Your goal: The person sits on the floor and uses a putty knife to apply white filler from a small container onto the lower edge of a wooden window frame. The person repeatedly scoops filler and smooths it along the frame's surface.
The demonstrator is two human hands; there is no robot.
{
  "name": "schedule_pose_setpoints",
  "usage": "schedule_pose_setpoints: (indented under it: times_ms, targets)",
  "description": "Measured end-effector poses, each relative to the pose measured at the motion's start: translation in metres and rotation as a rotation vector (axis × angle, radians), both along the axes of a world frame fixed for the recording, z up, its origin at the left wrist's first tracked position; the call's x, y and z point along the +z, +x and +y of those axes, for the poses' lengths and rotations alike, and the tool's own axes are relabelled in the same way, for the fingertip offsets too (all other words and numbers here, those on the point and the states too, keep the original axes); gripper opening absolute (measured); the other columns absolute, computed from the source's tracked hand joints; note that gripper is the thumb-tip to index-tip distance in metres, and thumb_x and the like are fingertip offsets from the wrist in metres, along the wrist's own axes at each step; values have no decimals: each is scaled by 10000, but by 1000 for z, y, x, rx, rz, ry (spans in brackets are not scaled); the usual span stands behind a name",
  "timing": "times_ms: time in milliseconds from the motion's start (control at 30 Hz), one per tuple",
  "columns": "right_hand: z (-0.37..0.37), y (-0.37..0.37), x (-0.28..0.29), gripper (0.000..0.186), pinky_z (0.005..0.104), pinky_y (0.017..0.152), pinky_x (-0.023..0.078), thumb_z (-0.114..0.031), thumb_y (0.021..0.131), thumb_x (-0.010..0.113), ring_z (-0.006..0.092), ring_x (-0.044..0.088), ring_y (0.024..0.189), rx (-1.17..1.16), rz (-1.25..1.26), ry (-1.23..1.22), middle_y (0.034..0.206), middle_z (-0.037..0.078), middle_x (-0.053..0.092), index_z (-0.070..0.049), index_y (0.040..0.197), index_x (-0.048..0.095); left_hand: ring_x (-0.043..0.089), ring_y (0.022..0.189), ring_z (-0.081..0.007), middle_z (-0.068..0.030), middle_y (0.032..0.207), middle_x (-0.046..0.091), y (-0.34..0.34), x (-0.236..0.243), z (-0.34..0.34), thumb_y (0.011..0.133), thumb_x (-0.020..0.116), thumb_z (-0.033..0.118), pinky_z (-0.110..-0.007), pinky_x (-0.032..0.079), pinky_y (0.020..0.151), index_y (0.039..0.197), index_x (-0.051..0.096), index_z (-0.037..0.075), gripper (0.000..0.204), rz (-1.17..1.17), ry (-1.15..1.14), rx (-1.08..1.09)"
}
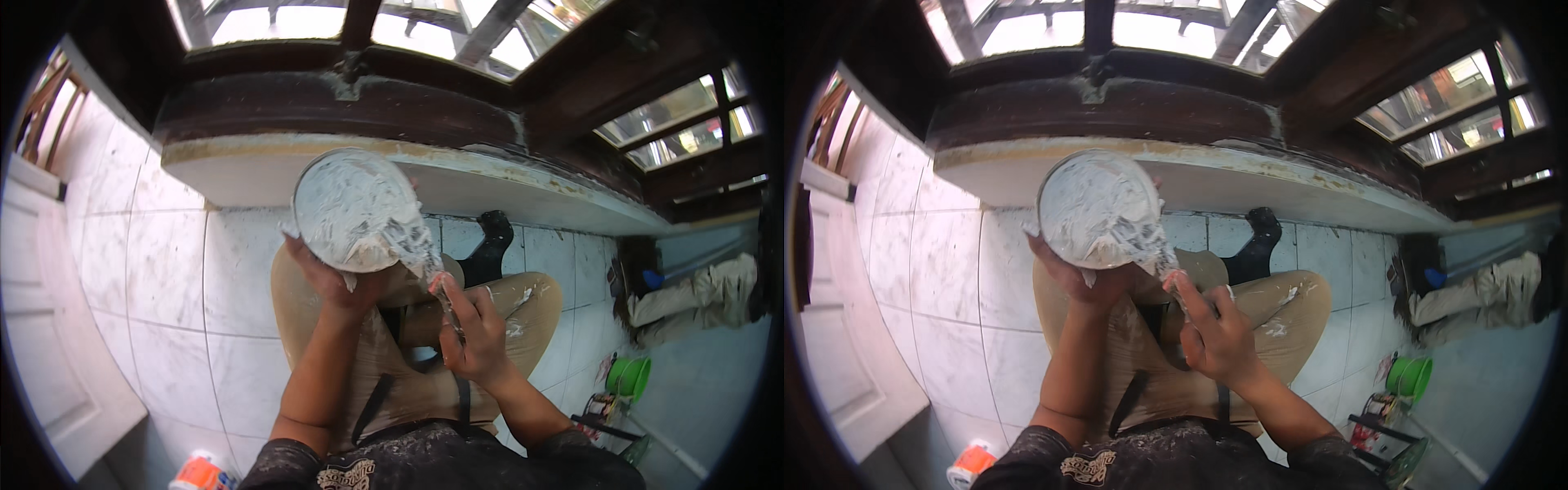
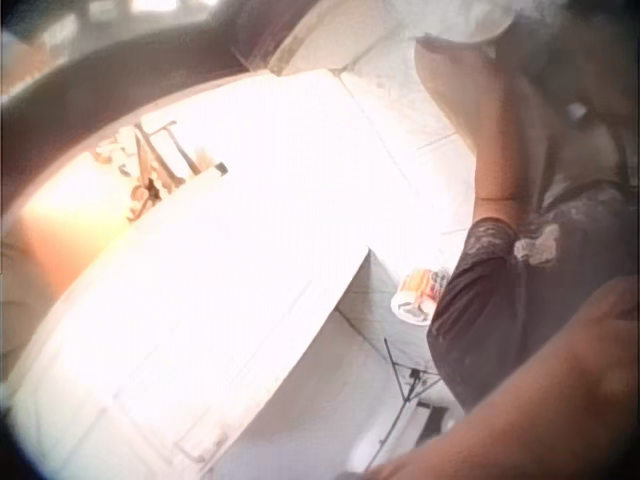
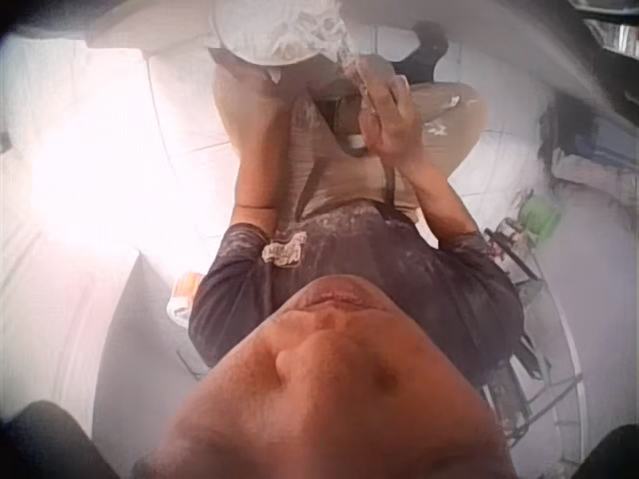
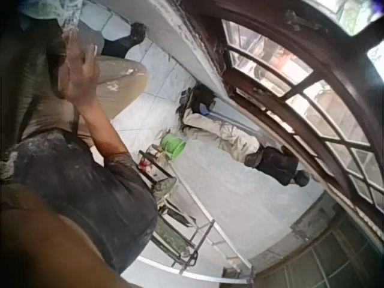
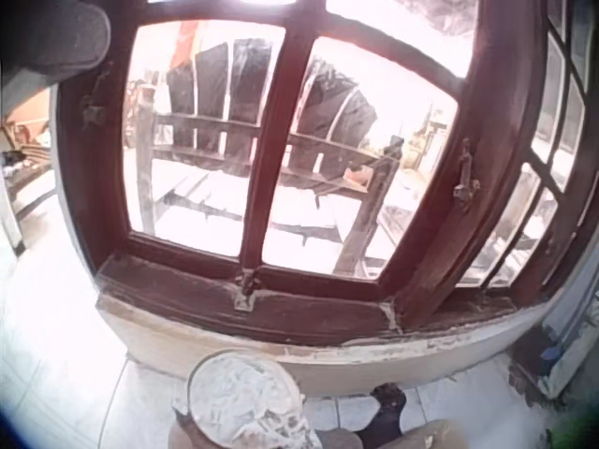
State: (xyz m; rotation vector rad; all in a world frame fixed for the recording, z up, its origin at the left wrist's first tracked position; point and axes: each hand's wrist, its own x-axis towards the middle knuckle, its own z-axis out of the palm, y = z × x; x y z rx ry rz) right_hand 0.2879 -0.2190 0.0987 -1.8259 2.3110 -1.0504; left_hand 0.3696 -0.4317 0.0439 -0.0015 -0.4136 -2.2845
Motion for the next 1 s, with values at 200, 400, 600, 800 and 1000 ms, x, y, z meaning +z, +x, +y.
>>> schedule_pose_setpoints:
  times_ms: [200,400,600,800,1000]
  targets:
    - [12,-11,-6,811,413,602,546,31,827,684,287,596,704,24,18,75,941,146,589,-77,1630,640,505,1544,-598,-334,1732,436,1,14,3,1037,256,934,-700,442,1277,1793,266,62,1154,-53,126,-14]
    - [38,-23,-19,831,436,580,544,7,786,696,298,615,663,55,40,118,927,145,594,-106,1608,669,493,1530,-645,-348,1753,385,-3,13,3,1030,264,934,-725,426,1287,1793,266,73,1151,18,175,-82]
    - [71,-47,0,849,403,590,544,46,749,672,270,647,686,123,40,243,929,151,643,-90,1587,681,464,1544,-662,-365,1764,361,2,7,-3,1003,293,972,-727,403,1310,1808,237,79,1203,22,288,-131]
    - [60,-34,6,533,319,676,564,-89,1030,703,165,675,748,38,-699,-105,1135,180,778,-5,1551,627,456,1553,-660,-363,1770,358,-1,1,-5,997,308,979,-725,390,1317,1807,234,66,1223,-61,215,-76]
    - [23,-5,-11,420,277,512,406,-272,1225,538,99,496,596,23,-1576,-4,802,85,620,-11,1549,597,430,1566,-670,-366,1776,346,-2,8,2,1005,329,965,-739,386,1312,1805,247,71,1202,83,192,-165]
